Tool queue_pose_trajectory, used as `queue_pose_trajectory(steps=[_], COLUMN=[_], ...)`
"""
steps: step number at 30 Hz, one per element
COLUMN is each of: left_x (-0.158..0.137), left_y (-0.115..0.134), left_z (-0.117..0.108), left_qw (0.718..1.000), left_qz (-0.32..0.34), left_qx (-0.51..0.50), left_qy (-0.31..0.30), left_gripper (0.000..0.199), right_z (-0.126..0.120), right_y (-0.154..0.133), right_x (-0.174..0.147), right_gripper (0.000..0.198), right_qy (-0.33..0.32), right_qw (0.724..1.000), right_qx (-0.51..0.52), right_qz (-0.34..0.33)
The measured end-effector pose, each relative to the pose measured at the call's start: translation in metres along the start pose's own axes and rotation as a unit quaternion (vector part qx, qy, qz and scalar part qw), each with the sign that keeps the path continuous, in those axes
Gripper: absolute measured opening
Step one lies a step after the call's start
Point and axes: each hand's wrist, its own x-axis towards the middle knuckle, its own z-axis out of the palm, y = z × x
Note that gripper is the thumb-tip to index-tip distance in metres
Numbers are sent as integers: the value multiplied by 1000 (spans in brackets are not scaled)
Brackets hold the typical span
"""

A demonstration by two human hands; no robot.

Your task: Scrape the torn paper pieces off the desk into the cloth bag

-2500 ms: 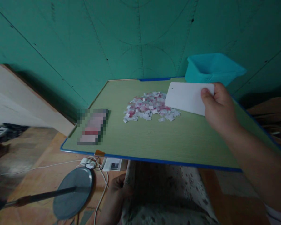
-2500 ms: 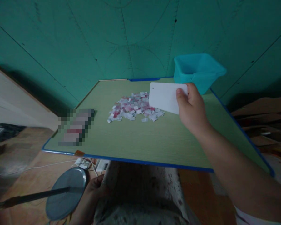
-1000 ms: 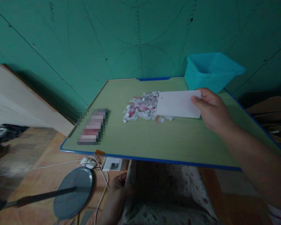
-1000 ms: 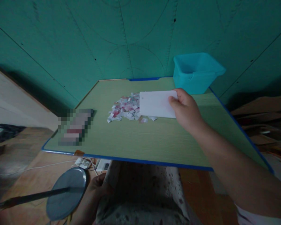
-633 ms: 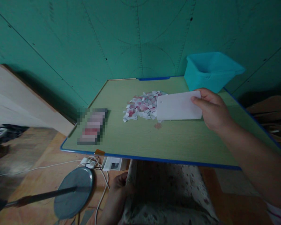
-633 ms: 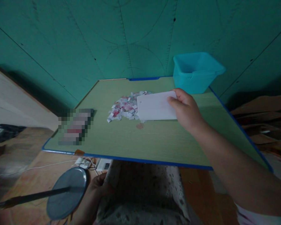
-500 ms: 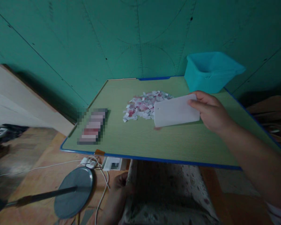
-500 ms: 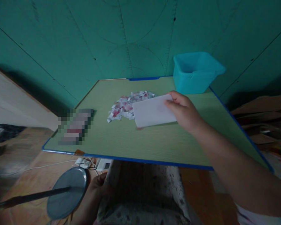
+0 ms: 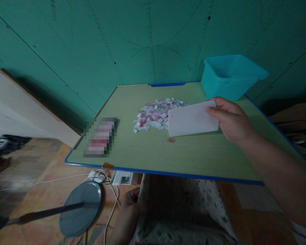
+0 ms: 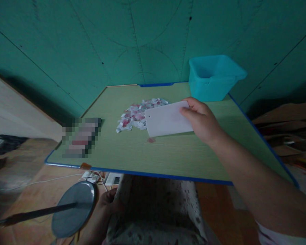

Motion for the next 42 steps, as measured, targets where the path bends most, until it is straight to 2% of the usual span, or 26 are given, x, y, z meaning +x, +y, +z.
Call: queue_pose_trajectory(steps=[9, 12, 19, 25, 27, 34, 42], left_x=[-5, -4, -4, -3, -1, -1, 0], left_y=[5, 5, 3, 4, 2, 3, 0], left_z=[5, 4, 6, 5, 4, 2, 0], left_qw=[999, 1000, 1000, 1000, 1000, 1000, 1000], left_qz=[6, 14, -1, -5, -2, -3, 4], left_qx=[-6, 17, -23, -20, -20, -10, 0], left_qy=[-31, -15, 4, -3, -2, -13, 3], left_gripper=[27, 26, 21, 24, 23, 16, 14], right_z=[-3, -3, 1, 0, -1, 2, 1], right_y=[-4, -4, -6, -7, -7, -9, -10], right_x=[1, 0, -6, -2, -1, -9, -7], right_gripper=[4, 6, 7, 6, 5, 8, 7], right_qy=[46, 26, -57, 18, 23, -81, -69], right_qw=[999, 1000, 997, 999, 999, 993, 994], right_qx=[-12, -7, 17, 46, 44, 28, 30], right_qz=[-20, -8, 40, 21, 22, 78, 74])
